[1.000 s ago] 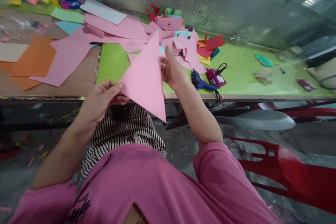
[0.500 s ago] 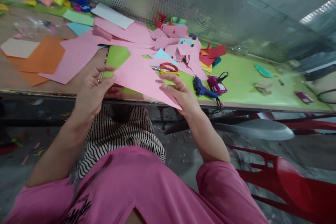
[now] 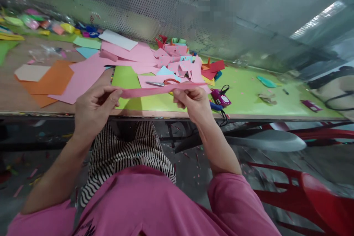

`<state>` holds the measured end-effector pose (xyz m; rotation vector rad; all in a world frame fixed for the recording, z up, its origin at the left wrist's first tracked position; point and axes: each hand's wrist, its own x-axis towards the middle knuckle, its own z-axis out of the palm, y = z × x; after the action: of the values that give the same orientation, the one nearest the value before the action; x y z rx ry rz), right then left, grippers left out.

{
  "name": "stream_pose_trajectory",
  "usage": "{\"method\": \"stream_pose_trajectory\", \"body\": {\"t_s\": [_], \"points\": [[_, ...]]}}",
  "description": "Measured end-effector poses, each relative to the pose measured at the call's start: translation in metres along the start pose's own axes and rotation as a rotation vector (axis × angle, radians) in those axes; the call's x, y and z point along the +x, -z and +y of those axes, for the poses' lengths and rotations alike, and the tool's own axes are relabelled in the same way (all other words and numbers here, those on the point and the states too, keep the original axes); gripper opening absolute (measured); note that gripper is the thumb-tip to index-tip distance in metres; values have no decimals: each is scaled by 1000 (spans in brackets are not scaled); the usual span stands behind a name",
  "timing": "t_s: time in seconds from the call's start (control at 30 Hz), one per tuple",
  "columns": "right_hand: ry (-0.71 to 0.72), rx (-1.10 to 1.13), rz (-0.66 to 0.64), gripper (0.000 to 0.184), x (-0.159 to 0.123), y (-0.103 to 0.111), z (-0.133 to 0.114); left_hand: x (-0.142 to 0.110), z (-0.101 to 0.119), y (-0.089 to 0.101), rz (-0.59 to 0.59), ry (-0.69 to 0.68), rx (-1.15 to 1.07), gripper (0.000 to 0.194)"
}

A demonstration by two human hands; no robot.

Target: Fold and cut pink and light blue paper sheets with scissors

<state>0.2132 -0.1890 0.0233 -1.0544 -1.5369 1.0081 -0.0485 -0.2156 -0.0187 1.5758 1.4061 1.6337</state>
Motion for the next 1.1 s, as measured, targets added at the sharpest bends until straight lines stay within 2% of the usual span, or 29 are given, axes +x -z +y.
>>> {"method": "stream_pose_trajectory", "body": {"t_s": [0.1, 0.17, 0.3, 0.43, 0.53, 0.67, 0.77, 0.87, 1.0, 1.1], "points": [[207, -119, 145, 37, 9, 0, -7, -1, 9, 3, -36, -53, 48, 15], [248, -117, 165, 42, 14, 0, -14, -3, 14, 4, -100, -32, 32, 16], [207, -102, 166, 54, 15, -3, -27, -16, 15, 4, -188, 97, -50, 23], [183, -115, 165, 51, 11, -3, -28, -32, 10, 5, -340, 229, -113, 32], [135, -130, 127, 49, 11, 0, -24, -39, 11, 10, -456, 230, -90, 33], [79, -139, 13, 49, 13, 1, -19, -34, 17, 12, -584, 244, -142, 39], [51, -144, -63, 49, 14, -2, -19, -27, 23, 6, -621, 287, -220, 49], [52, -133, -67, 50, 15, -8, -24, -23, 32, -2, -636, 273, -201, 41], [109, -82, -47, 49, 15, -12, -33, -24, 42, -8, -564, 186, -136, 33], [107, -84, -60, 50, 13, -16, -36, -26, 41, -7, -512, 137, -98, 35]]}}
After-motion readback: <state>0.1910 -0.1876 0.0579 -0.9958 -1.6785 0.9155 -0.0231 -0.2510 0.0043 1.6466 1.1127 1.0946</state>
